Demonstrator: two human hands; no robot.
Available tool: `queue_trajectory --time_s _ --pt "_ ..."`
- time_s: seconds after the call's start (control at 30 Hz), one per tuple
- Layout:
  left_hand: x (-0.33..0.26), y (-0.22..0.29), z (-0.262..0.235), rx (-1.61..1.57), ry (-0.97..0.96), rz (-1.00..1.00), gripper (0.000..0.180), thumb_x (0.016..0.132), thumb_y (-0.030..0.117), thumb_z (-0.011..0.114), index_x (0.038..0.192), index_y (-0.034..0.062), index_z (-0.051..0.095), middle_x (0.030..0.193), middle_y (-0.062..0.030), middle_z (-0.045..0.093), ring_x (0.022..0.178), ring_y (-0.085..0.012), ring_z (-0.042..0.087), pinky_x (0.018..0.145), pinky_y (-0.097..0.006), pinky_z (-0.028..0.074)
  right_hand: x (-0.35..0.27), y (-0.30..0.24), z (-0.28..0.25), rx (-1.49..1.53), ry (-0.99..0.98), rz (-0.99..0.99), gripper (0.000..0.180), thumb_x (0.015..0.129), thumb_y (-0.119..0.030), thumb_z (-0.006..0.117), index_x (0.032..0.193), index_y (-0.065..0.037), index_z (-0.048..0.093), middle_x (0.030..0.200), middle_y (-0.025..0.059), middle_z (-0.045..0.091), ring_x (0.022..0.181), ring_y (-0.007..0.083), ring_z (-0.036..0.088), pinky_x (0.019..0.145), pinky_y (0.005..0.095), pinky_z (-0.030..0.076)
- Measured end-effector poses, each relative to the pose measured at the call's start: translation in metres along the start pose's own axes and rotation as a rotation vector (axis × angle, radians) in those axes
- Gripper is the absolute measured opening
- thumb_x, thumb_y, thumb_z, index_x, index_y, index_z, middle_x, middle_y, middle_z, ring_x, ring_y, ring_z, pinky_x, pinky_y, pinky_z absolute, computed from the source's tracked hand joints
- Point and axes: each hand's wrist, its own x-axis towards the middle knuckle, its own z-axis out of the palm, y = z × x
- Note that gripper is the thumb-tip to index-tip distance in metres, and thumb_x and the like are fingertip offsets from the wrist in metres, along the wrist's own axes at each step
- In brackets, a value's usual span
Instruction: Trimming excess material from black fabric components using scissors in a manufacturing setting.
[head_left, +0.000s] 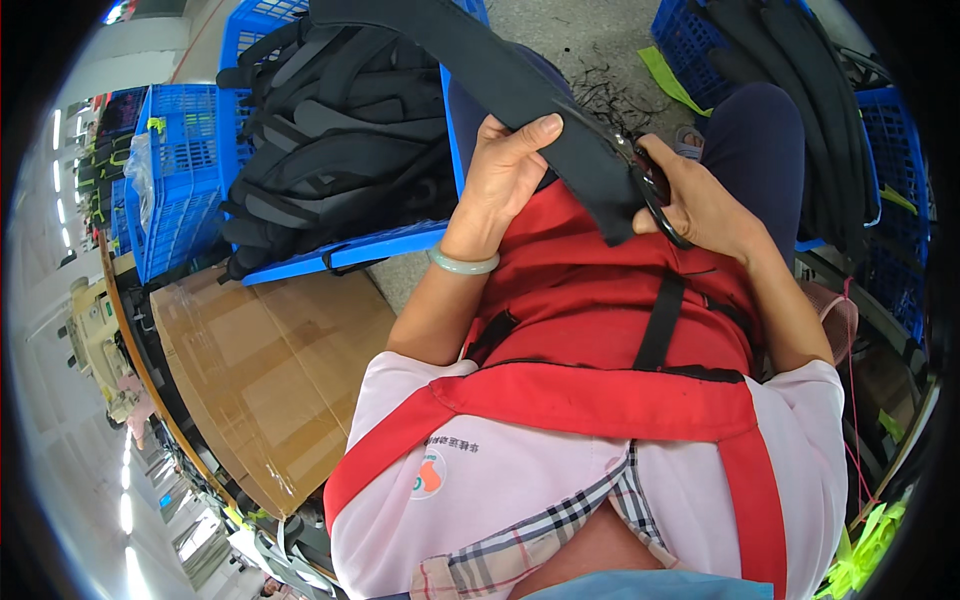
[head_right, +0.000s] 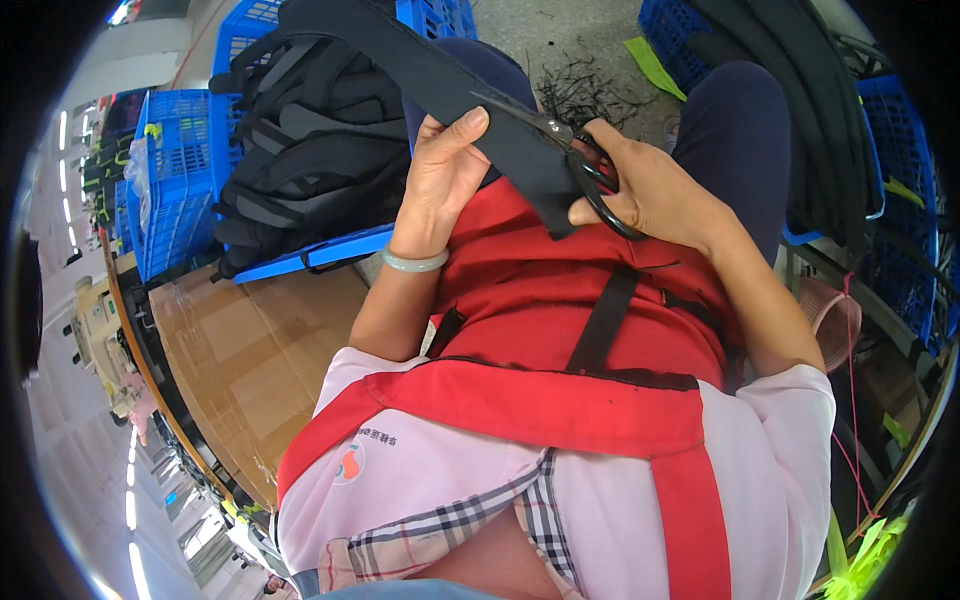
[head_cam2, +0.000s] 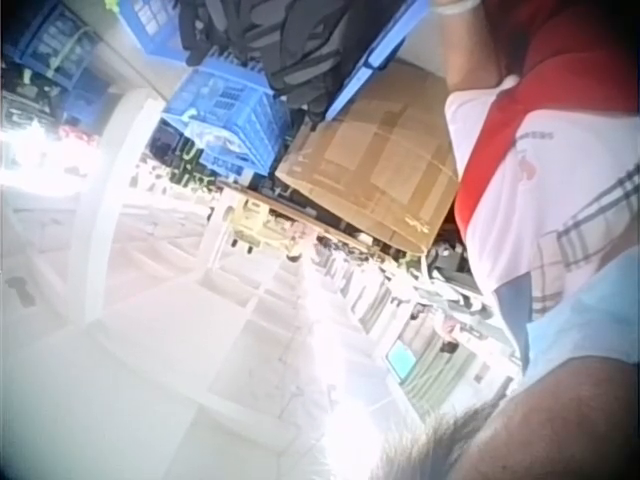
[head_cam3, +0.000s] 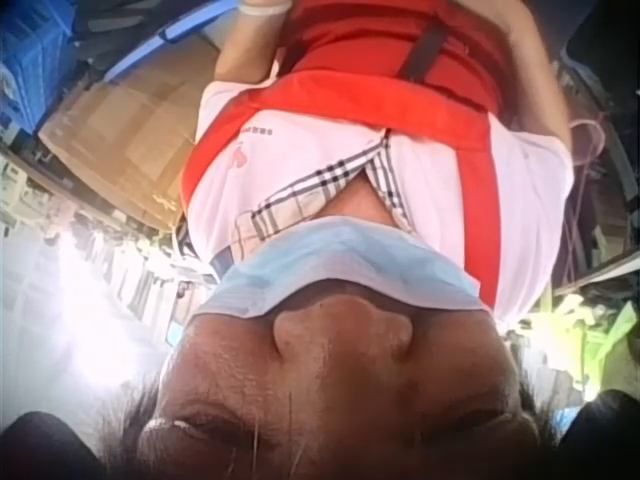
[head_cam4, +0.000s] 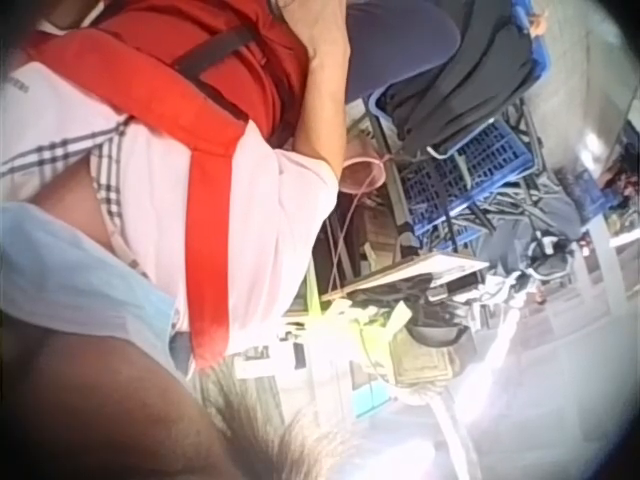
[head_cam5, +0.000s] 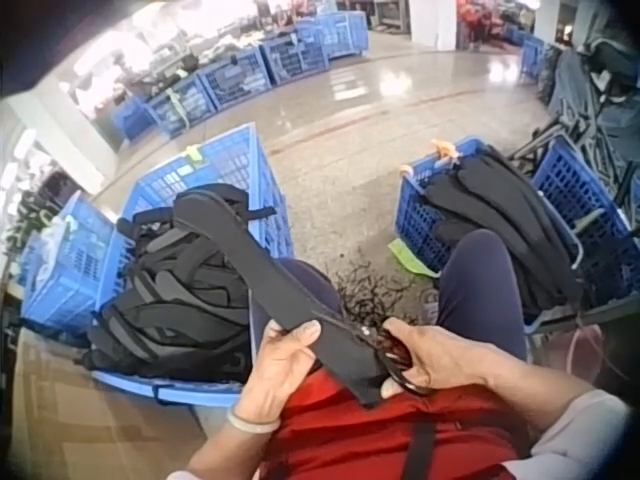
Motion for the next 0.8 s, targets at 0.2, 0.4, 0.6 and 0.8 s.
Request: queue_trajectory --time_s 0.2,0.4,0.6,0.8 --pt "0.002 -0.003 0.003 -0.008 0.018 0.011 0.017 0.084 -0.006 0.067 0.097 0.0048 0.067 0.095 -0.0051 0.069 0.089 -0.0158 0.066 0.084 -0.031 0.053 0.006 0.015 0.008 0.169 0.042 0.056 0.059 0.080 -0.050 0.073 0.089 0.003 0.050 0.063 0.0091 0.037 0.063 0.0135 0.035 0.055 0.0329 0.036" --pt "0.000 -0.007 0.004 0.082 0.015 0.045 0.018 0.083 -0.007 0.067 0.097 0.0040 0.067 0.096 -0.0053 0.069 0.089 -0.0161 0.066 0.084 -0.031 0.053 0.006 0.011 0.008 0.063 0.105 0.043 0.054 0.080 -0.046 0.074 0.091 0.003 0.053 0.065 0.0144 0.047 0.060 0.0214 0.041 0.058 0.0358 0.040" --pt "0.003 0.019 0.013 0.061 0.027 0.029 0.012 0.083 -0.003 0.069 0.094 0.0026 0.068 0.094 -0.0062 0.069 0.089 -0.0170 0.066 0.083 -0.031 0.053 0.003 0.006 0.001 0.013 0.128 0.076 0.054 0.079 -0.046 0.075 0.094 0.002 0.055 0.070 0.0170 0.055 0.062 0.0294 0.048 0.062 0.0381 0.044" --pt "-0.003 0.010 0.027 0.185 0.131 0.103 0.012 0.083 -0.002 0.069 0.094 0.0034 0.067 0.093 -0.0070 0.069 0.085 -0.0170 0.066 0.081 -0.031 0.054 0.003 0.002 0.004 0.010 0.125 0.123 0.064 0.076 -0.053 0.074 0.101 0.002 0.053 0.077 0.0210 0.060 0.075 0.0384 0.061 0.067 0.0420 0.047"
